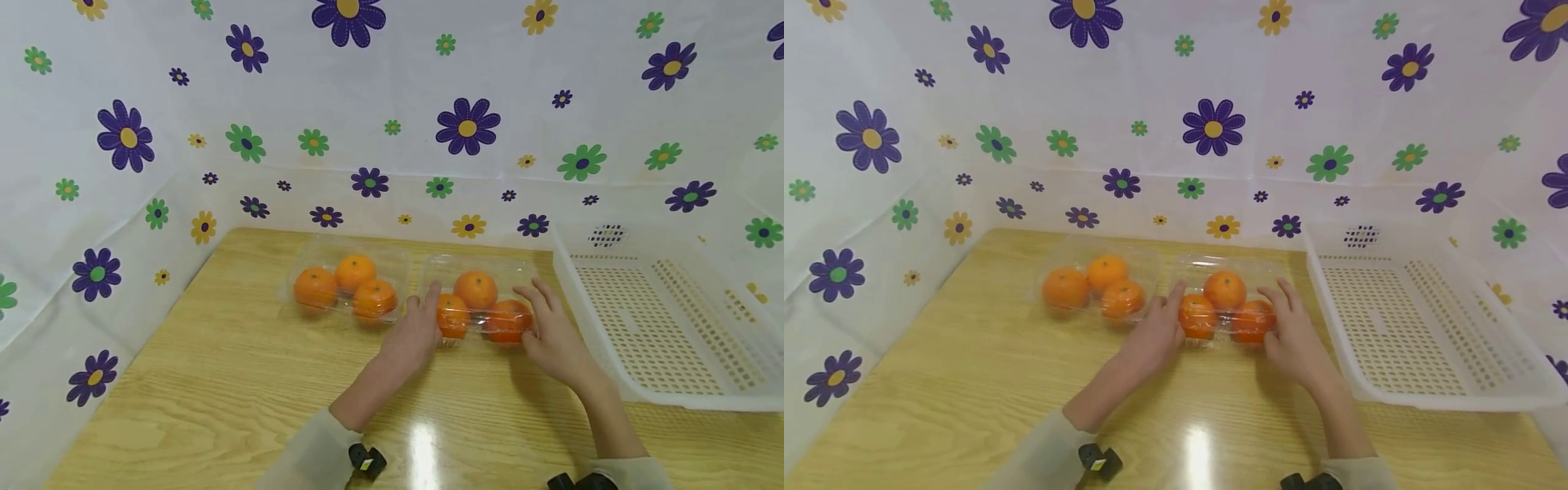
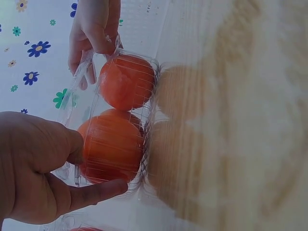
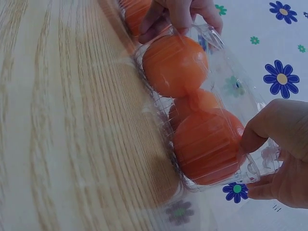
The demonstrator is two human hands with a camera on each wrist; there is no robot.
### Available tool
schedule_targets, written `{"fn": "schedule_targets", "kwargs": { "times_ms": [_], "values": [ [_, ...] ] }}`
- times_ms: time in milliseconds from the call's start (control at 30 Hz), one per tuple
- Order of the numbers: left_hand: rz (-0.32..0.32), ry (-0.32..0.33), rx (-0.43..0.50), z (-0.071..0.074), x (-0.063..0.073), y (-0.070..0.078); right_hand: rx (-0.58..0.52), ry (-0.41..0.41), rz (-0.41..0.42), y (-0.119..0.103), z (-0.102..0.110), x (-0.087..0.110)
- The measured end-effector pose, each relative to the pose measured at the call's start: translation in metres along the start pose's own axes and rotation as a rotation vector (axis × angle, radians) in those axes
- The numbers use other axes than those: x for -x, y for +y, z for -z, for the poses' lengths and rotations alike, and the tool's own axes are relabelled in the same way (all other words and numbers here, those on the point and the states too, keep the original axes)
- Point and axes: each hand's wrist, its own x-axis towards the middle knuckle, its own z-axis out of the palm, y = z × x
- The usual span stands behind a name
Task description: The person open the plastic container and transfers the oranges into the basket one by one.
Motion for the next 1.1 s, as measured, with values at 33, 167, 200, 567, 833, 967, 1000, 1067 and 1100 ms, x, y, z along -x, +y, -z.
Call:
{"fn": "schedule_targets", "kwargs": {
  "times_ms": [33, 167, 200, 567, 833, 967, 1000, 1067, 1100],
  "values": [
    [-0.001, 0.002, -0.001, 0.0006, -0.0002, -0.0001, -0.002, 0.012, 0.01, -0.0002, 0.0, -0.0007],
    [-0.006, 0.007, -0.007, 0.0022, -0.0002, -0.0005, -0.006, 0.052, 0.03, -0.0005, 0.0005, -0.0036],
    [-0.008, 0.004, -0.008, 0.003, 0.0001, -0.0004, -0.01, 0.056, 0.03, -0.0007, 0.0006, -0.004],
    [0.022, -0.051, -0.021, 0.0039, 0.0019, 0.0032, -0.061, 0.082, 0.038, 0.0013, 0.0022, -0.0012],
    [-0.003, -0.032, -0.05, 0.002, 0.0063, 0.0036, -0.087, 0.084, 0.017, 0.0018, 0.0011, 0.0019],
    [-0.031, -0.008, -0.053, 0.0018, 0.0066, 0.002, -0.107, 0.1, 0.008, -0.0009, 0.0027, 0.0009],
    [-0.031, 0.001, -0.049, 0.0017, 0.0065, 0.0016, -0.112, 0.107, 0.004, -0.0017, 0.0029, 0.0006],
    [-0.028, 0.012, -0.037, 0.0018, 0.0063, 0.0011, -0.124, 0.116, -0.002, -0.0034, 0.0038, 0.0003],
    [-0.027, 0.017, -0.034, 0.0019, 0.0061, 0.0008, -0.128, 0.122, -0.003, -0.0041, 0.0041, 0.0]
  ]
}}
